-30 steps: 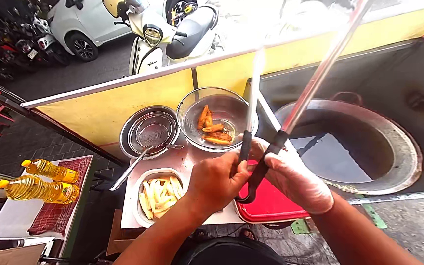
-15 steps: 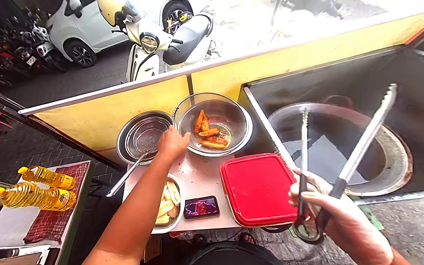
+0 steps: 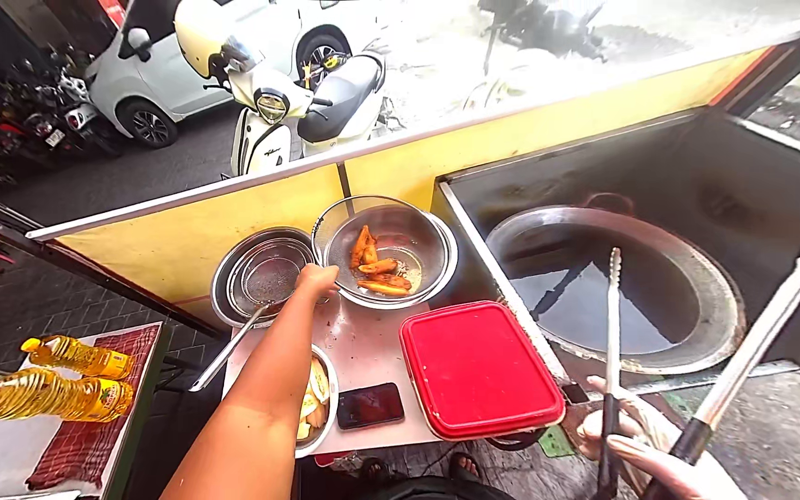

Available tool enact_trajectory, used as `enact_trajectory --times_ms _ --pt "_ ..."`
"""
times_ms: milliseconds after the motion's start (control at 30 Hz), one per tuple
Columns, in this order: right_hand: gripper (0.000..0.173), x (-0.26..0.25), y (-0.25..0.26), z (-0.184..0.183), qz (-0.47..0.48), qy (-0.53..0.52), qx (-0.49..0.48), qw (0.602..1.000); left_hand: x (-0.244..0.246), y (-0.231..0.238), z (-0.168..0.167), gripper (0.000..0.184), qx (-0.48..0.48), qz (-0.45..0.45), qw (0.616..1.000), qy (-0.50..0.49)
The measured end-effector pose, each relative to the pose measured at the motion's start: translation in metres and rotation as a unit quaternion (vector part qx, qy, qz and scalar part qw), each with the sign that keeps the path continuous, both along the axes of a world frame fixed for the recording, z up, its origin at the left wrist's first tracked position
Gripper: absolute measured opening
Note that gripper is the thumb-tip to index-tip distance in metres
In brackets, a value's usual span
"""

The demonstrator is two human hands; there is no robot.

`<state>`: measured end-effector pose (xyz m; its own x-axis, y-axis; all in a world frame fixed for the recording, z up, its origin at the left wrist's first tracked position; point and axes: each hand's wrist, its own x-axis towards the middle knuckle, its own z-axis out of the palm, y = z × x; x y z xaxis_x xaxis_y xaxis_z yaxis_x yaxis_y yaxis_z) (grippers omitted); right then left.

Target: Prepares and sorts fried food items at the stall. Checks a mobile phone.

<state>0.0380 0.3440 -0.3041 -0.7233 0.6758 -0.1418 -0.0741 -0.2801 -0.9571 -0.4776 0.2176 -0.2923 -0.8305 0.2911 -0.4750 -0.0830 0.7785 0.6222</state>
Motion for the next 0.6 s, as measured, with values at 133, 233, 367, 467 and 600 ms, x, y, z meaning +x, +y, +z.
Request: enact_trajectory --times_ms 133,233,367,467,600 --pt "0.08 0.006 -0.003 0.003 0.008 -0.02 0.01 1.0 -0.002 0.005 0.004 0.048 0.014 0.026 0.999 -0.014" --pt "0.08 0.009 -0.005 -0.001 0.01 -0.021 0.015 1.0 0.004 0.006 0.014 0.038 0.018 0.004 0.997 -0.069" --pt "0.077 0.012 -0.008 -0.002 0.027 0.0 -0.007 1.0 0.0 0.009 0.01 0.029 0.105 0.019 0.983 -0.146" --pt "0.08 0.013 -0.007 -0.003 0.041 -0.004 -0.011 0.999 0.007 0.013 0.024 0.028 0.195 0.046 0.967 -0.159" --pt "0.081 0.014 -0.001 -0.005 0.06 -0.012 0.0 0.998 0.019 -0.002 0.055 0.027 0.278 0.058 0.946 -0.159"
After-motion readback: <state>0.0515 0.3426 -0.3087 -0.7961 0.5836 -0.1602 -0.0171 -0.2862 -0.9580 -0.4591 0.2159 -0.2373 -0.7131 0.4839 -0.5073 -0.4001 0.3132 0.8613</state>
